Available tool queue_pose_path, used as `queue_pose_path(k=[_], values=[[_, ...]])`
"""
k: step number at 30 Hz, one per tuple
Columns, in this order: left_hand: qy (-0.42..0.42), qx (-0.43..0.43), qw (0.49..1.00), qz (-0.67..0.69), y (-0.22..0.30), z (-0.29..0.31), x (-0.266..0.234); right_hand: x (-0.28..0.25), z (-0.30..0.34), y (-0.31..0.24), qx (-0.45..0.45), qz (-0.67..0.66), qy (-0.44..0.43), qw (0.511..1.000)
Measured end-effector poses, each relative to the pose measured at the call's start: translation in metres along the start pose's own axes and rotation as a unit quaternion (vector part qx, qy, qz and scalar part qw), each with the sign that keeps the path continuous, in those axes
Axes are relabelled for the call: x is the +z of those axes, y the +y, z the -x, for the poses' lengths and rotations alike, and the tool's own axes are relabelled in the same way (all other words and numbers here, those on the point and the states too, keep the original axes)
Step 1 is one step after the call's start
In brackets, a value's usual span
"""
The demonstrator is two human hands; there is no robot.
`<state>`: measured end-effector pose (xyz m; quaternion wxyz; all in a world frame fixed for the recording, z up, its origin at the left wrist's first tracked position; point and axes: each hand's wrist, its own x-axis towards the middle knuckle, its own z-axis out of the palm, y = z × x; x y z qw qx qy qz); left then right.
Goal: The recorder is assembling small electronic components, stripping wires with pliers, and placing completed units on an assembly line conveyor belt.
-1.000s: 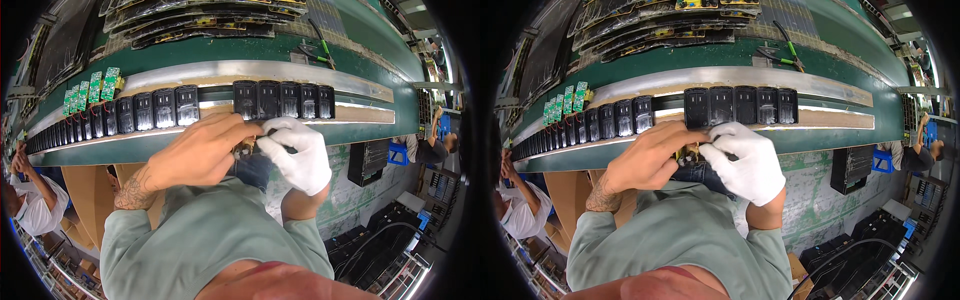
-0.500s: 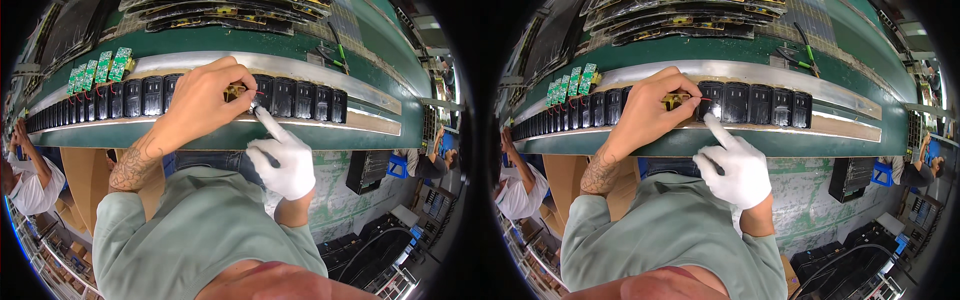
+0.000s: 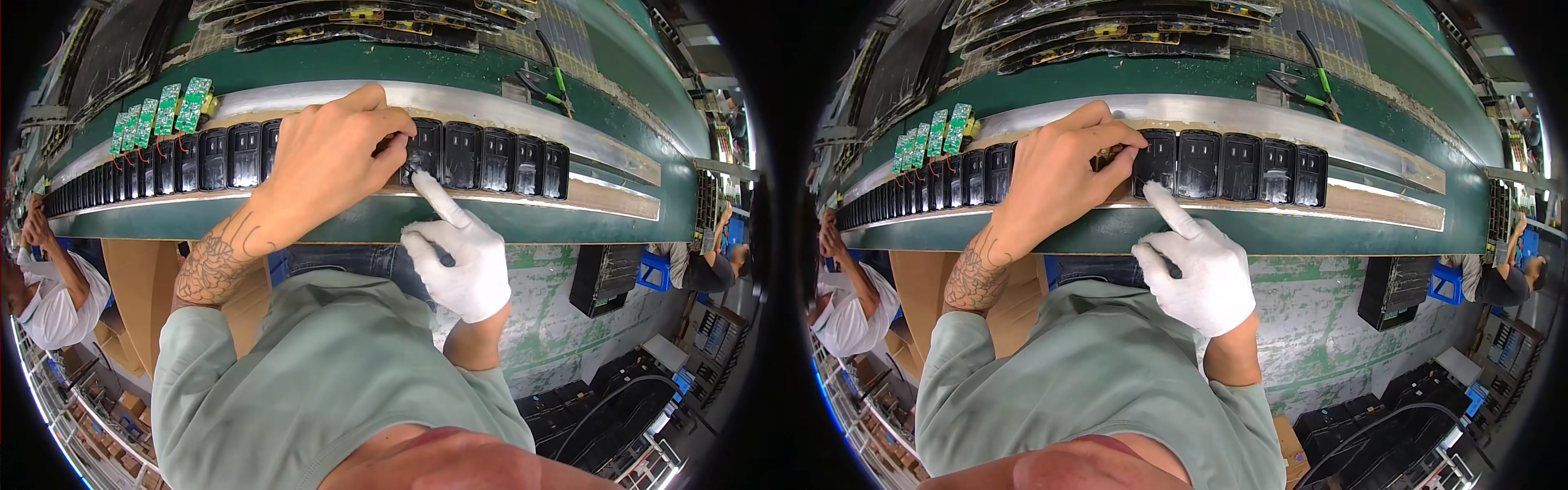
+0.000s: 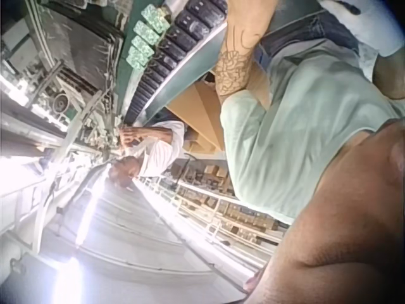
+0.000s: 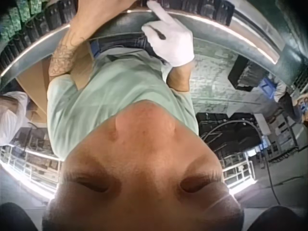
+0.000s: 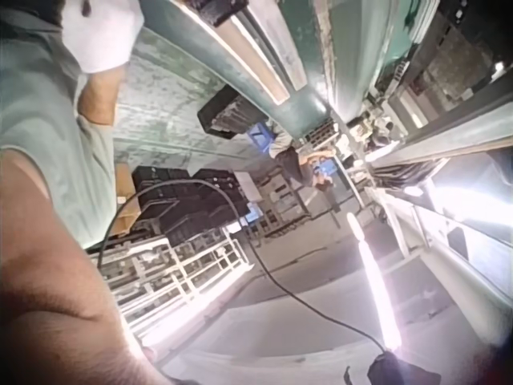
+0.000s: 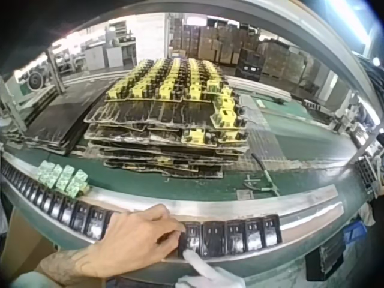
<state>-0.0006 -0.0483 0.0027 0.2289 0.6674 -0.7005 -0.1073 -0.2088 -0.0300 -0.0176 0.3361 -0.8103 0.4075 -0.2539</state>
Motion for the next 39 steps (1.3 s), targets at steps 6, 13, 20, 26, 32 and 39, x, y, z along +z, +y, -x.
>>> queue_pose_path(k=[6,13,20,26,32,39], values=[[0.003,0.013,0.999,0.035,-0.006,0.001,0.000,0.001,-0.001,0.002,-0.004,-0.010,0.004,1.000],[0.011,0.032,0.999,-0.014,-0.006,0.002,-0.001,0.001,-0.002,0.001,0.000,-0.011,0.006,1.000],[-0.009,0.096,0.989,-0.109,-0.005,-0.003,-0.008,0.001,-0.001,0.001,0.008,-0.016,0.003,1.000],[-0.027,0.197,0.958,-0.206,-0.003,-0.013,-0.017,0.001,-0.002,0.000,0.012,-0.026,0.004,1.000],[-0.074,0.165,0.972,-0.147,-0.008,-0.025,-0.015,-0.009,-0.001,0.001,-0.002,-0.057,-0.018,0.998],[-0.067,0.068,0.995,0.001,-0.013,-0.019,-0.007,-0.030,-0.061,0.012,-0.131,-0.534,0.322,0.771]])
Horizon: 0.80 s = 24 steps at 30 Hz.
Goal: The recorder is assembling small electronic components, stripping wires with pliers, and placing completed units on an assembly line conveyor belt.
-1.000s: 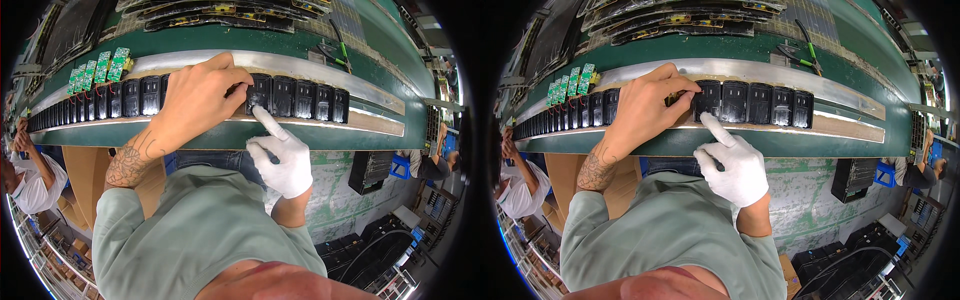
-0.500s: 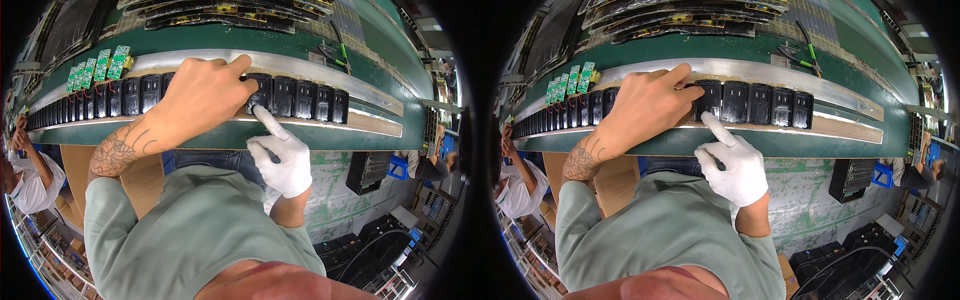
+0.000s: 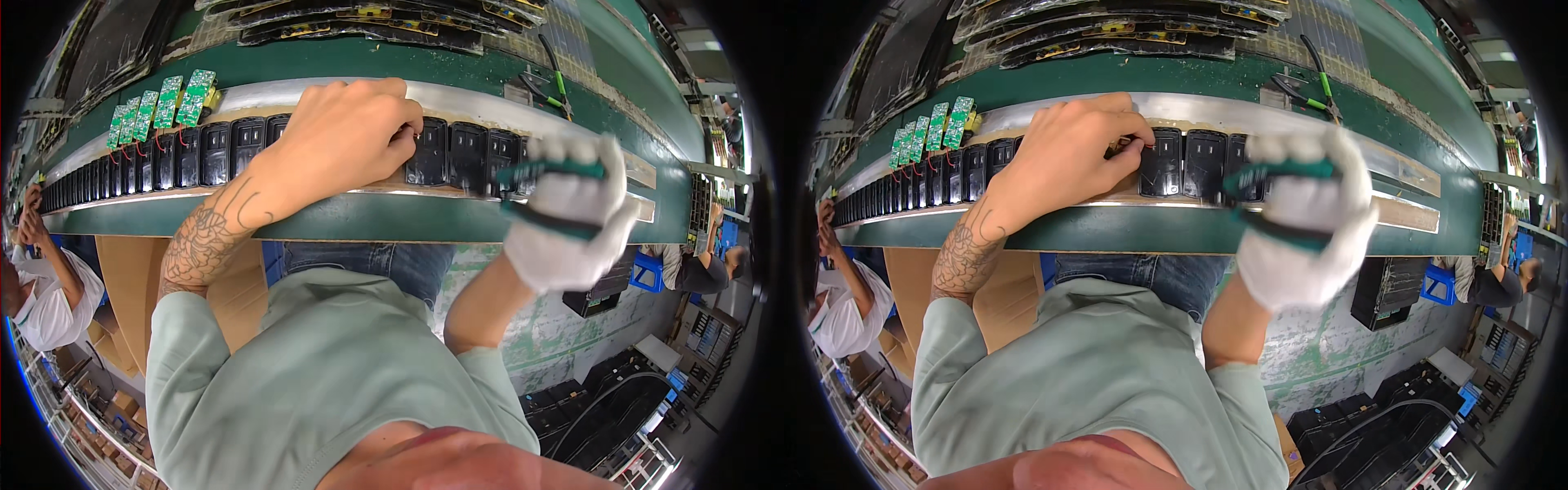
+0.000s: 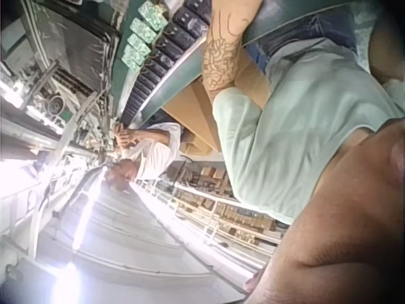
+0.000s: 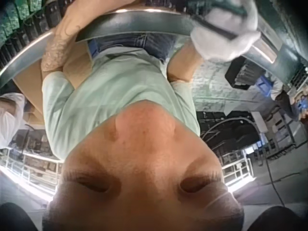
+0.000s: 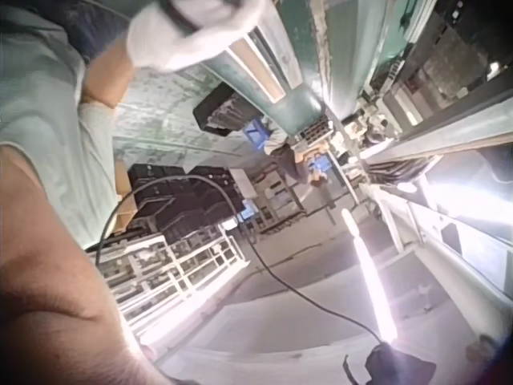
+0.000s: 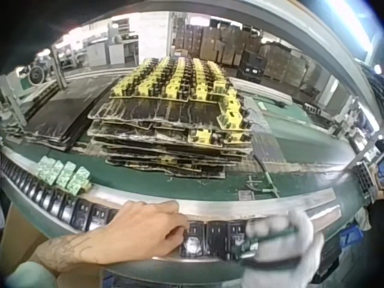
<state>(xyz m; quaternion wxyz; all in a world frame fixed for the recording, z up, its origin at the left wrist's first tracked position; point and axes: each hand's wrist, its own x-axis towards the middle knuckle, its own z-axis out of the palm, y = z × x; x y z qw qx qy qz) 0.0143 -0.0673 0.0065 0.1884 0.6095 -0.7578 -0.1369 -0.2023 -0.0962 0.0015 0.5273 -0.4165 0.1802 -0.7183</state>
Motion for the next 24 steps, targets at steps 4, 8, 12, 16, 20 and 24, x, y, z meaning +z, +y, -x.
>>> queue_pose_path(k=[4,8,12,16,20,24], values=[[0.010,0.002,1.000,0.006,0.002,0.002,0.004,0.009,-0.030,0.041,0.060,-0.076,0.069,0.993],[0.019,-0.004,1.000,0.009,0.002,0.005,0.004,0.021,-0.023,0.050,0.114,-0.113,0.068,0.985],[0.018,-0.004,1.000,0.010,0.001,0.006,0.004,0.021,-0.021,0.054,0.136,-0.126,0.065,0.981],[0.011,-0.003,1.000,0.006,0.001,0.006,0.005,0.014,-0.020,0.060,0.108,-0.108,0.030,0.988],[0.012,-0.003,1.000,0.008,0.001,0.006,0.003,0.023,-0.019,0.059,0.098,-0.073,0.075,0.990],[0.010,0.001,1.000,0.003,0.000,0.006,0.004,0.019,-0.019,0.061,0.094,-0.123,0.041,0.987]])
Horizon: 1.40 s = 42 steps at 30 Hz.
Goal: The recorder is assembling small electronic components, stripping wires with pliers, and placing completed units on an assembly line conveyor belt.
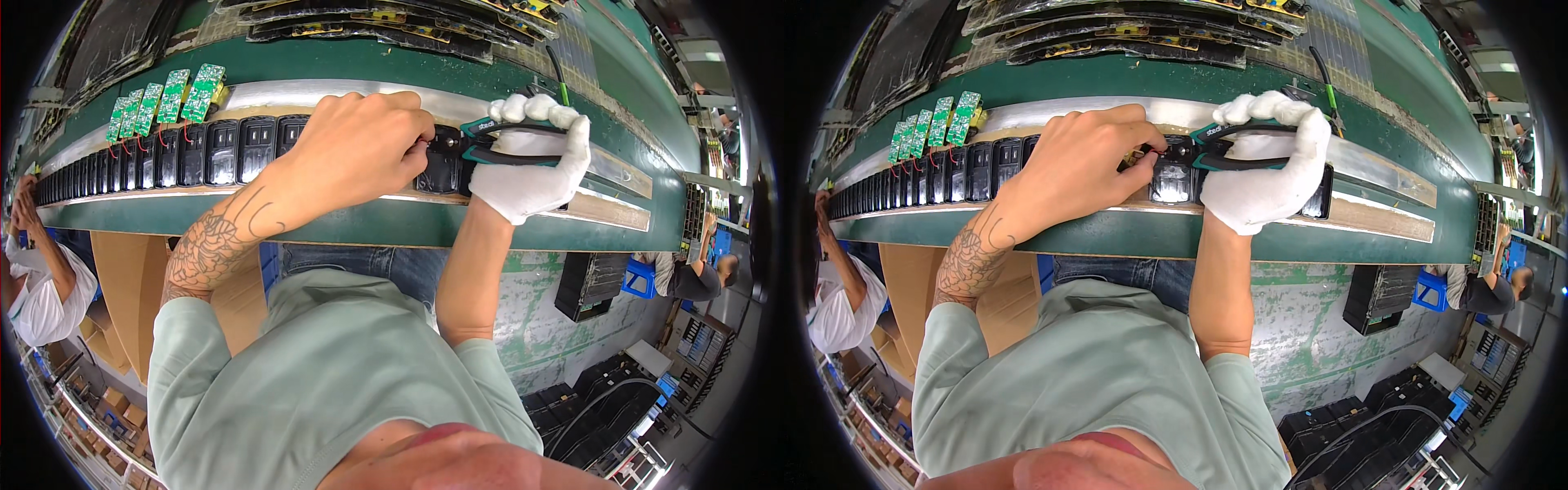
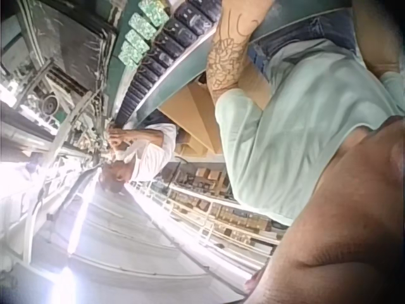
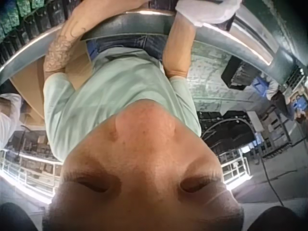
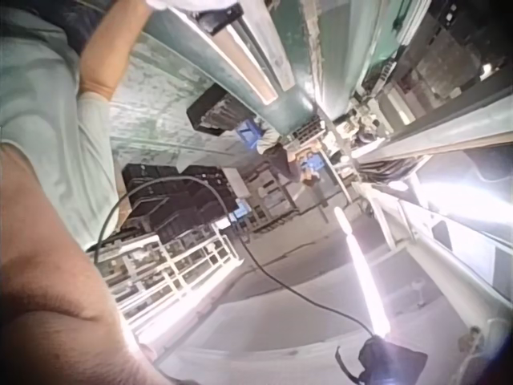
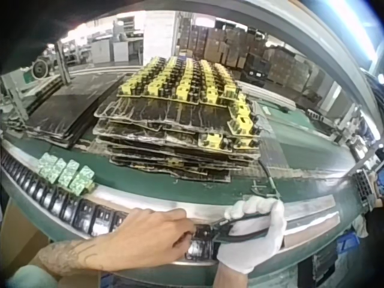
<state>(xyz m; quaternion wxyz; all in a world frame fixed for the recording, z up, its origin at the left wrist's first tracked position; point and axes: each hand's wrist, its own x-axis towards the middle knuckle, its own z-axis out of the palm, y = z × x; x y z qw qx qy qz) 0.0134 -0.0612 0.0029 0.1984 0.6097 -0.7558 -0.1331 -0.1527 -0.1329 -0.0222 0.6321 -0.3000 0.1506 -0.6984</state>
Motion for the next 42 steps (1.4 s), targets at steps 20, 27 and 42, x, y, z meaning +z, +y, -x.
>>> queue_pose_path(k=[20,27,42], values=[[-0.023,0.014,1.000,0.014,-0.005,0.004,-0.009,-0.009,0.027,-0.071,0.029,0.095,-0.084,0.992],[-0.035,0.077,0.992,0.093,-0.014,-0.002,-0.004,-0.002,0.069,-0.084,0.241,0.561,-0.217,0.762],[0.026,-0.043,0.999,0.002,0.008,-0.010,0.009,-0.009,0.068,-0.080,0.229,0.556,-0.223,0.768]])
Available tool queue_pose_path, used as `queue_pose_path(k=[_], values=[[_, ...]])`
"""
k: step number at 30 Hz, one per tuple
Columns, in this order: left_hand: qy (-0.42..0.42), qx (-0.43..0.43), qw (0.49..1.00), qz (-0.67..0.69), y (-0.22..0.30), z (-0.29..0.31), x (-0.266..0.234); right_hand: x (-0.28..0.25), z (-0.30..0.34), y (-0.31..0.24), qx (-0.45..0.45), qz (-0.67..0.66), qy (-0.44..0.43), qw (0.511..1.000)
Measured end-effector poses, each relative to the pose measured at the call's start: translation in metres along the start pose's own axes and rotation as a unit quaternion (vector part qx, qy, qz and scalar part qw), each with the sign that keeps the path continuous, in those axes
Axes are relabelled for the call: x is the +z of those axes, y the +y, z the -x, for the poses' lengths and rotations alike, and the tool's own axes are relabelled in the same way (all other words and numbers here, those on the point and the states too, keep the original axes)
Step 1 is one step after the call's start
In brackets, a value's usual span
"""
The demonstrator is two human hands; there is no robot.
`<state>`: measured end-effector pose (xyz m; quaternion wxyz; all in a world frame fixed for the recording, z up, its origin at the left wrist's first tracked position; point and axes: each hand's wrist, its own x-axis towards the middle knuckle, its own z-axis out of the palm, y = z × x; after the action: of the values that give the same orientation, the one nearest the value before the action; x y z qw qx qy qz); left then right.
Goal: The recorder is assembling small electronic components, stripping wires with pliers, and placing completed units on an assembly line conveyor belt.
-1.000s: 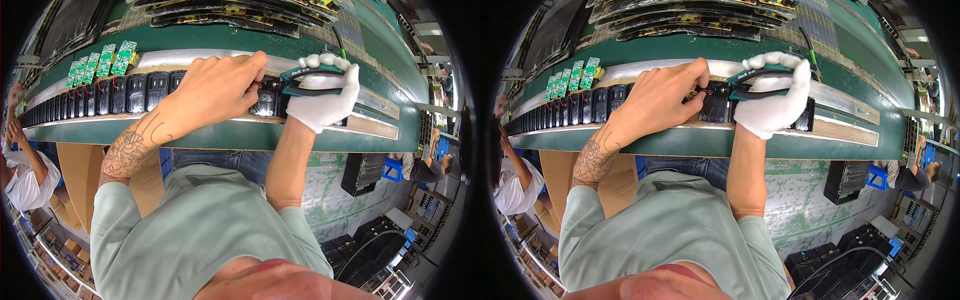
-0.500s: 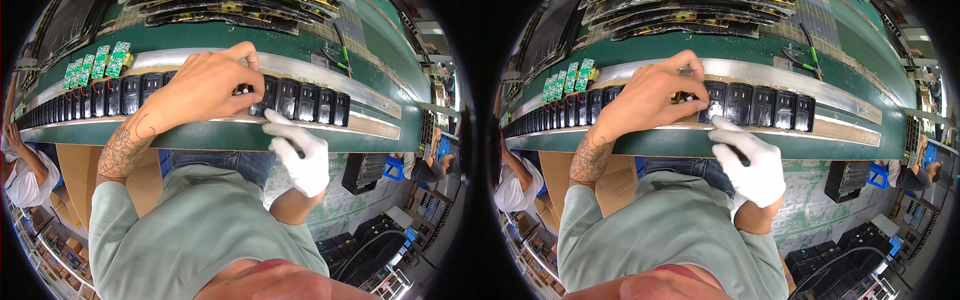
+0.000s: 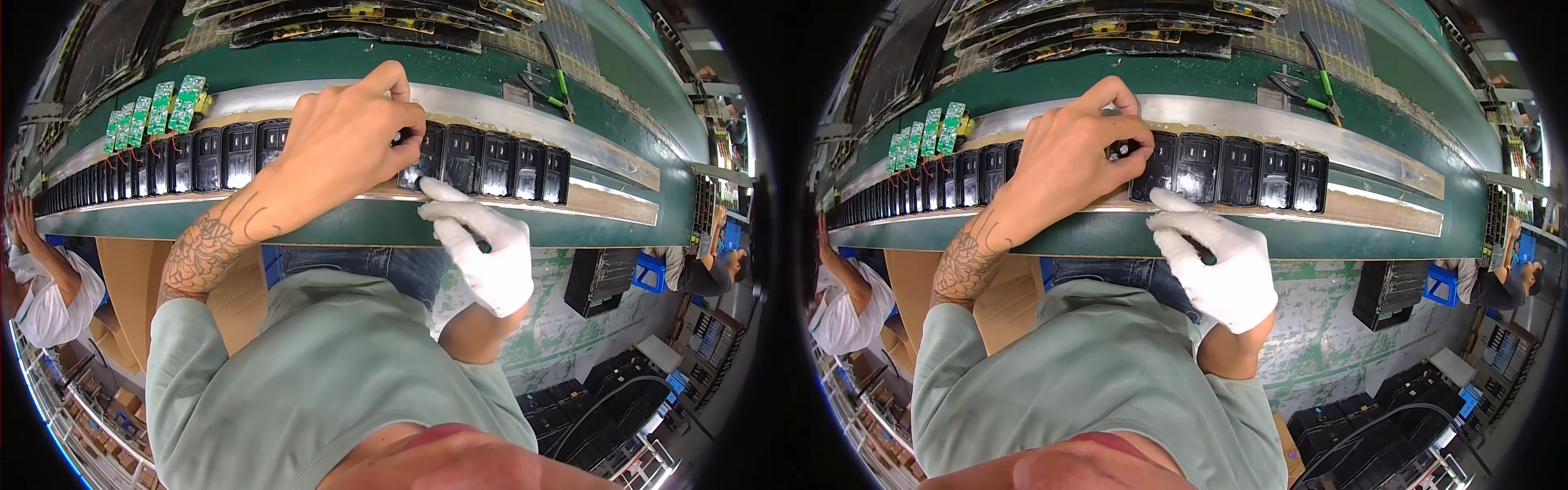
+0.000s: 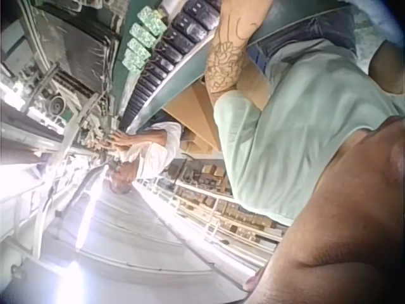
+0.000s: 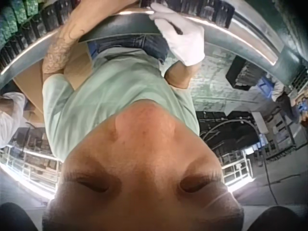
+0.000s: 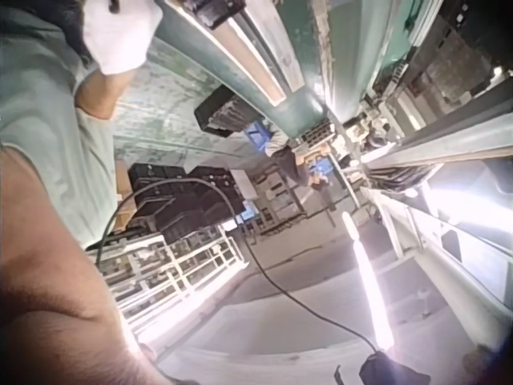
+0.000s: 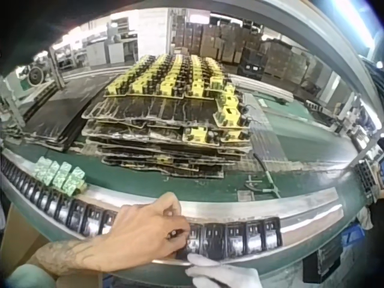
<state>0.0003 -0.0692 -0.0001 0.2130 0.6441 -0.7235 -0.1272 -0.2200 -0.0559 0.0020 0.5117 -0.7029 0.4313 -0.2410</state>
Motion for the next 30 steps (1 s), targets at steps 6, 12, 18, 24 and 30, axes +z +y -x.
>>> queue_pose_path(k=[6,12,18,24,30], values=[[-0.013,0.011,1.000,-0.023,0.001,-0.002,-0.001,-0.007,0.000,-0.009,-0.022,0.019,-0.021,0.999],[-0.008,0.019,0.999,-0.033,0.002,-0.005,0.002,0.003,-0.046,-0.008,-0.235,-0.399,0.233,0.855],[0.000,0.023,0.999,-0.040,0.002,-0.005,0.004,0.016,-0.090,0.009,-0.243,-0.456,0.333,0.789],[0.009,0.024,0.999,-0.043,-0.001,-0.003,0.006,0.024,-0.096,0.005,-0.226,-0.357,0.392,0.817],[0.010,0.028,0.999,-0.039,-0.004,-0.003,0.007,0.017,-0.093,0.007,-0.231,-0.414,0.348,0.809]])
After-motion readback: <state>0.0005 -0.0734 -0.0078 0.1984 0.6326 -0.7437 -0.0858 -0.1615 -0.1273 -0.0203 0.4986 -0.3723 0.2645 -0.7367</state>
